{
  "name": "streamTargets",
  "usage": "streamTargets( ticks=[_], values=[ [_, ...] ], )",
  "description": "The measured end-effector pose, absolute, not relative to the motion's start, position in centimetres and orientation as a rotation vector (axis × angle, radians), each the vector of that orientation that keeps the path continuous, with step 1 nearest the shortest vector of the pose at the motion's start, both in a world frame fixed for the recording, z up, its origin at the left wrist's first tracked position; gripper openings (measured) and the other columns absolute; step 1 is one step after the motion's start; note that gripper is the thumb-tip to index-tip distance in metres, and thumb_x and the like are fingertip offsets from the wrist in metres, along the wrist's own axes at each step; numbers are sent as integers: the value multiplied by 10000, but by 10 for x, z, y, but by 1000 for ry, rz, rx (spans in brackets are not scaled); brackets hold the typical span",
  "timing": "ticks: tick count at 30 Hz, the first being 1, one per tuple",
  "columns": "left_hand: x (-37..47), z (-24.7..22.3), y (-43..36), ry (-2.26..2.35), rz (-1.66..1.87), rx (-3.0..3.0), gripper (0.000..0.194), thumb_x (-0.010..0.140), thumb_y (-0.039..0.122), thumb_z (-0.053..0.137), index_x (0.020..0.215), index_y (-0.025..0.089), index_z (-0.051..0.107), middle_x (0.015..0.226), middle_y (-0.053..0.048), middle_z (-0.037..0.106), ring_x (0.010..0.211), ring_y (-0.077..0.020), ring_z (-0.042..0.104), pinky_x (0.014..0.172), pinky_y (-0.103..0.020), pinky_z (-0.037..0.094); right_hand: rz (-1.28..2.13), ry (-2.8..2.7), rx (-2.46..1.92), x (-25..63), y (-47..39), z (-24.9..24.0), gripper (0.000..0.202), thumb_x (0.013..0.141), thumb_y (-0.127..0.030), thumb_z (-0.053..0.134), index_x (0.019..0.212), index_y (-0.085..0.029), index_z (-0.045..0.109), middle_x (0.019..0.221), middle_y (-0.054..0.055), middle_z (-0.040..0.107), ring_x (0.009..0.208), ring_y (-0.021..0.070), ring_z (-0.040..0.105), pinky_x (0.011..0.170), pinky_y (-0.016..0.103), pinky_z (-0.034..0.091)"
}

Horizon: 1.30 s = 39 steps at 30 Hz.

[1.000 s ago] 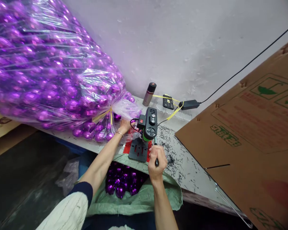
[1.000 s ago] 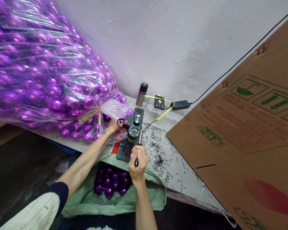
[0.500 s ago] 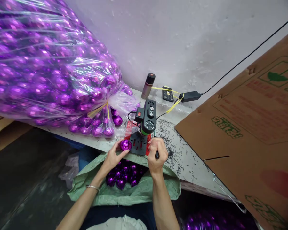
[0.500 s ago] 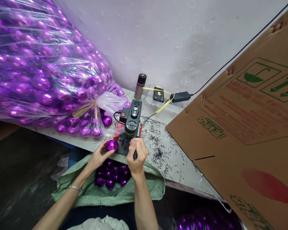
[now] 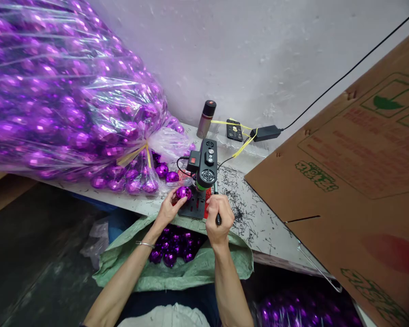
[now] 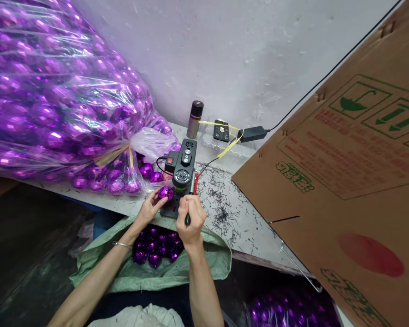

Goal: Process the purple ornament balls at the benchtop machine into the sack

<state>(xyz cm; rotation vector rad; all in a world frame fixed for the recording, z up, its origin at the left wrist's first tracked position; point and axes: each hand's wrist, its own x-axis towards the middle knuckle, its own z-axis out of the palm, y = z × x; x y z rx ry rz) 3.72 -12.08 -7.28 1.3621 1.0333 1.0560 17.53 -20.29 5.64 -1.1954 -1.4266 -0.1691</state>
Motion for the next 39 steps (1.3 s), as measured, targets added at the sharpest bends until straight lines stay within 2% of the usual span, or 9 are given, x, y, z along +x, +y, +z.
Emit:
streamTargets(
  ticks=[2,7,14,27,39],
  values=[
    [37,-70,-122,1081,1030,1466,641,848,515,704,1367,170,552,1226,-135,744,1134,-283,724,1029,-455,561,-172,-1426,-1195,175,-203,56,261,984,-111,453,763,-213,548,717,3,589,670,132,579,639,282,470],
    [44,-63,-123,1196,1004,1857,565,818,460,769,1290,195,606,1278,-124,716,1209,-304,675,1057,-465,530,-177,-1434,-1196,175,-203,58,266,984,-102,460,753,-215,530,721,1,579,681,125,579,636,271,473],
    [49,-60,-123,1159,972,2108,521,809,372,787,1260,182,609,1211,-130,716,1145,-311,678,1008,-460,541,-183,-1452,-1198,176,-204,59,252,979,-91,450,780,-214,542,728,4,589,685,128,589,631,274,477],
    [56,-84,-114,1050,1019,2036,614,838,431,790,1384,227,597,1308,-121,699,1223,-299,642,1055,-468,500,-181,-1443,-1188,176,-204,53,243,963,-73,460,779,-211,541,736,1,596,685,126,591,634,264,467],
    [55,-81,-115,1022,1032,2004,601,833,423,795,1375,238,611,1317,-120,702,1219,-297,648,1056,-477,495,-195,-1373,-1130,175,-200,-1,260,1015,-182,405,792,-217,533,792,12,591,683,129,586,606,275,482]
  ],
)
